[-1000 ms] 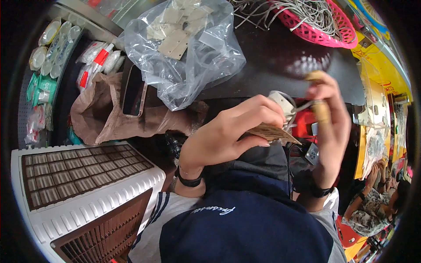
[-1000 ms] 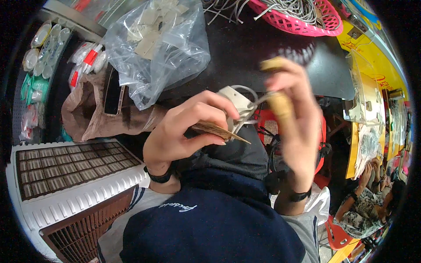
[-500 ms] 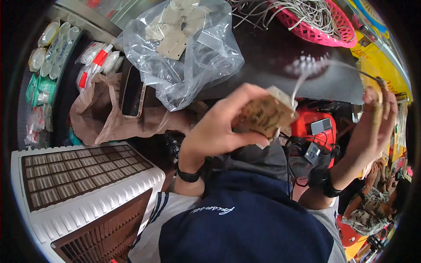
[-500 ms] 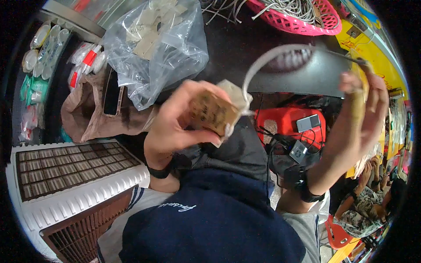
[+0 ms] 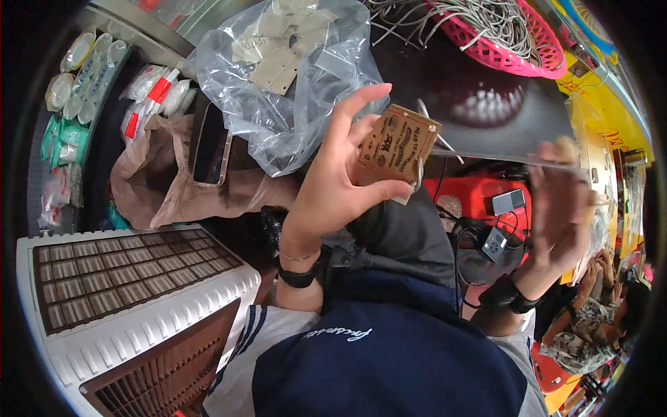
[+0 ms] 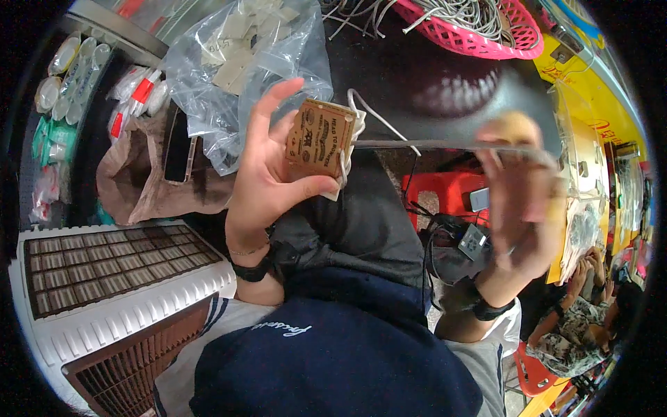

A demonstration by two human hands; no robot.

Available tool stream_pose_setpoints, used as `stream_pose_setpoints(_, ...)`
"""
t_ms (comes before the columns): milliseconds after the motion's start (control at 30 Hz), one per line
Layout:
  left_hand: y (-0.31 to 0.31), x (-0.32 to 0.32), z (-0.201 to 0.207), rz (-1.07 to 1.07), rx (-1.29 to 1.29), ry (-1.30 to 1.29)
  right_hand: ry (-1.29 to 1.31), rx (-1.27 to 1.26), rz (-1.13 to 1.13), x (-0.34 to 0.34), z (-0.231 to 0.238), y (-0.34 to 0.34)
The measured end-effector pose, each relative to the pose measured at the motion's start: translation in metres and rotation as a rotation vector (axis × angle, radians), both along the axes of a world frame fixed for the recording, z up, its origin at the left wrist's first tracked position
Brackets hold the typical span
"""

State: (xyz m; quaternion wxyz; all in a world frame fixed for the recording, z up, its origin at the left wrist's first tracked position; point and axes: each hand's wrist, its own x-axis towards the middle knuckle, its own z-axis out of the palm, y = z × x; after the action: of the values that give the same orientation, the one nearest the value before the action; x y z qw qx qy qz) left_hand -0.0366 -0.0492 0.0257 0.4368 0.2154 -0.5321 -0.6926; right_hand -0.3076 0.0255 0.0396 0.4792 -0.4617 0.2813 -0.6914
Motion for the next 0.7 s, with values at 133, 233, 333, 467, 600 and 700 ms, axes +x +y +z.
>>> stream_pose_setpoints(133, -0.001, 0.003, -0.004, 0.053, -0.073, -0.088, -0.474, -0.268, 0.151, -0.012, 0.014, 0.0)
stream_pose_setpoints(233, 0.0, 0.0, -0.005, 0.073, -0.119, -0.146, -0.355, -0.188, -0.009, -0.008, 0.016, 0.003)
stream_pose_setpoints(333, 0.007, -0.005, -0.006, 0.176, -0.225, -0.212, 0.198, -0.08, -0.38, 0.024, 0.007, -0.002)
stream_pose_setpoints(467, 0.007, -0.008, -0.001, 0.24, -0.537, -0.378, 0.508, 0.183, -0.377, 0.062, 0.01, -0.005)
stream_pose_setpoints(600, 0.012, -0.013, 0.008, 0.22, -0.573, -0.396, 0.814, 0.105, -0.503, 0.073, 0.001, -0.015)
stream_pose_setpoints(700, 0.013, -0.016, 0.008, 0.224, -0.614, -0.4, 0.952, 0.183, -0.546, 0.078, 0.01, -0.013)
